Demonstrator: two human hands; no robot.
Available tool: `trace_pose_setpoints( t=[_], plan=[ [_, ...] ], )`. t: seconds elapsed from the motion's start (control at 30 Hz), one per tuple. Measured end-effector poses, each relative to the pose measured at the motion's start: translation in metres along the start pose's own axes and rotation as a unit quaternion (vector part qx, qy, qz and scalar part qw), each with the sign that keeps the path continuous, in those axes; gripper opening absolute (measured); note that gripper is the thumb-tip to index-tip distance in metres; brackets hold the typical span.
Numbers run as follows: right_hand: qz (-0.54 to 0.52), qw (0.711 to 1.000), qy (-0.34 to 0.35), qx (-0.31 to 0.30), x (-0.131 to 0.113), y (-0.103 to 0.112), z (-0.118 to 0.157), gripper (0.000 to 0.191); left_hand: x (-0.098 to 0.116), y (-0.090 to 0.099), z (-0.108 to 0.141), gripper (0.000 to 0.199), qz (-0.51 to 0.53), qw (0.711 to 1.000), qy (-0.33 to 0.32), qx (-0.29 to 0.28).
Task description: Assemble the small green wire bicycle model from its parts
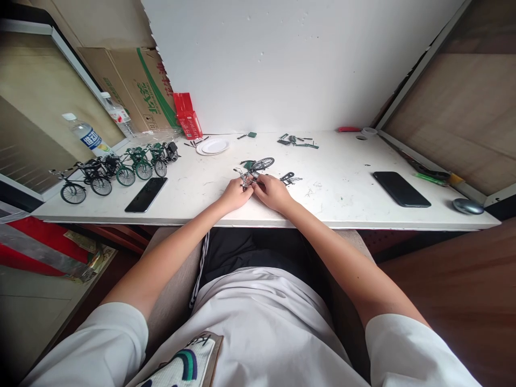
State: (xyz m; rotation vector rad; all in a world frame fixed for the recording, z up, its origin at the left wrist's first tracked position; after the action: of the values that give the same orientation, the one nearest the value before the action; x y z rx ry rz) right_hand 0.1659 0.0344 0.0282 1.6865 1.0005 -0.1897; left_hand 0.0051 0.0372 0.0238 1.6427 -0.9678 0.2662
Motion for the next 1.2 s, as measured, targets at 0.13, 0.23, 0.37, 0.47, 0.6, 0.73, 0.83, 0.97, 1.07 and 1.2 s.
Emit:
trace_pose_setpoints(
  t=[0.13,0.23,0.37,0.47,0.6,0.73,0.83,0.97,1.07,1.2],
  plan=[
    [0.001,1.000,0.002,0.001,-0.0002,-0.0001,-0.0002,0.025,0.0036,0.0018,0.0011,0.029,0.009,1.000,-0.008,0.001],
    [0.000,1.000,0.002,-0.002,0.0005,-0.0003,-0.0004,0.025,0.0043,0.0023,0.0016,0.030,0.015,1.000,-0.006,0.001],
    [-0.001,1.000,0.005,-0.001,0.0016,-0.0007,-0.0006,0.025,0.0035,0.0018,0.0018,0.031,0.014,1.000,-0.007,0.000],
    [0.002,1.000,0.005,0.000,0.0017,-0.0008,-0.0005,0.025,0.0027,0.0017,0.0016,0.030,0.013,1.000,-0.005,0.000],
    [0.000,1.000,0.005,-0.001,0.0009,-0.0005,-0.0004,0.025,0.0020,0.0016,0.0010,0.027,0.004,1.000,-0.004,0.000],
    [0.001,1.000,0.002,-0.001,0.0002,-0.0002,-0.0004,0.025,0.0019,0.0015,0.0007,0.027,0.007,1.000,-0.006,0.001],
    [-0.003,1.000,0.003,-0.002,-0.0002,-0.0003,-0.0003,0.026,0.0022,0.0012,0.0009,0.029,0.018,1.000,-0.005,-0.001],
    [-0.004,1.000,0.003,-0.002,0.0000,-0.0004,-0.0005,0.026,0.0020,0.0008,0.0010,0.031,0.021,1.000,0.001,-0.006],
    [-0.004,1.000,0.002,-0.002,0.0004,-0.0003,-0.0006,0.026,0.0020,0.0008,0.0009,0.031,0.023,1.000,-0.001,-0.006],
    [-0.004,1.000,0.003,-0.002,0.0006,-0.0004,-0.0006,0.025,0.0014,0.0006,0.0006,0.031,0.022,1.000,0.001,-0.005]
  ],
)
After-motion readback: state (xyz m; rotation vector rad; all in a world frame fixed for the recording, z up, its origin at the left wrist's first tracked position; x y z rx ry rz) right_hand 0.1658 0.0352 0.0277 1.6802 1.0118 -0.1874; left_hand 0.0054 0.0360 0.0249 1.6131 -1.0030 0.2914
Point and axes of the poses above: each hand's wrist, its own z-axis away from the middle knuckle, its own y-axis out of the back of the hand, x = y × z, the point moved 4 cm from there along -z, towards the middle knuckle, and after that the axes turned 7 degrees about -z, right-handed, at the moved point
